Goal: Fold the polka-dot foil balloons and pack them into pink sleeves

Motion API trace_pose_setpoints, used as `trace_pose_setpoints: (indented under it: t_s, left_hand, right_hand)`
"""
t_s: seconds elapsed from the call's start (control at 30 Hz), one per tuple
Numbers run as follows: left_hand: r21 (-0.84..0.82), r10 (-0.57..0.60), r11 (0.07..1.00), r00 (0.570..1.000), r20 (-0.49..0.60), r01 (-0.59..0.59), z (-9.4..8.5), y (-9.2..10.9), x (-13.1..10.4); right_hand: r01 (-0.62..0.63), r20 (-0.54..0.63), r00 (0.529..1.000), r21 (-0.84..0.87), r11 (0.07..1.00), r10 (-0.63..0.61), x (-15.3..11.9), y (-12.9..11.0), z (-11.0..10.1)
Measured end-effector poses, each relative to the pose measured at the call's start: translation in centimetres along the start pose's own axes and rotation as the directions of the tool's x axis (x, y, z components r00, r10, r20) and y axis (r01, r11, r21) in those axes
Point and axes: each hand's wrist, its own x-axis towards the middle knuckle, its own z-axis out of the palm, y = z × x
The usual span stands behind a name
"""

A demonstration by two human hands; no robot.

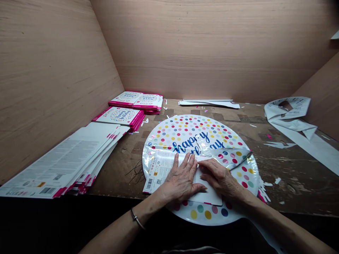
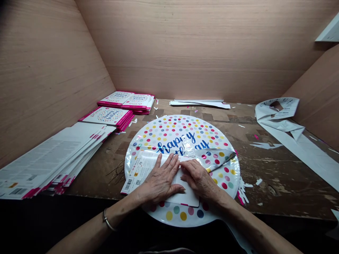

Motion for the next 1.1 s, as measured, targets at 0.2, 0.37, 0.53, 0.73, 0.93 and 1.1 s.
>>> trace_pose_setpoints:
  t_s: [0.2,0.37,0.53,0.73,0.93,1.1]
  left_hand:
    - [0.018,-0.008,1.0,1.0,0.007,0.008,-0.1,0.1,0.0]
    - [0.025,-0.008,1.0,1.0,0.003,0.008,0.0,0.0,0.0]
    - [0.02,0.014,1.0,1.0,0.006,-0.014,0.4,-0.1,0.0]
    - [0.024,0.016,1.0,1.0,-0.004,-0.016,0.2,-0.1,0.0]
    - [0.002,0.015,1.0,1.0,0.001,-0.015,0.2,-0.1,0.0]
    - [-0.02,0.014,1.0,1.0,0.006,-0.013,0.2,-0.1,0.0]
  right_hand:
    - [0.062,-0.007,0.998,-0.043,0.997,-0.062,0.0,-0.2,-0.1]
    - [0.031,0.046,0.998,-0.005,1.0,-0.031,0.4,-0.1,-0.2]
    - [-0.143,0.16,0.978,0.049,0.988,0.134,1.1,-0.1,-1.0]
    - [-0.275,0.14,0.956,0.116,0.954,0.259,2.2,-0.2,-1.4]
    - [-0.15,0.01,0.988,-0.09,0.985,0.152,1.9,0.0,0.3]
    - [-0.078,0.002,0.997,-0.211,0.974,0.08,2.1,0.7,1.4]
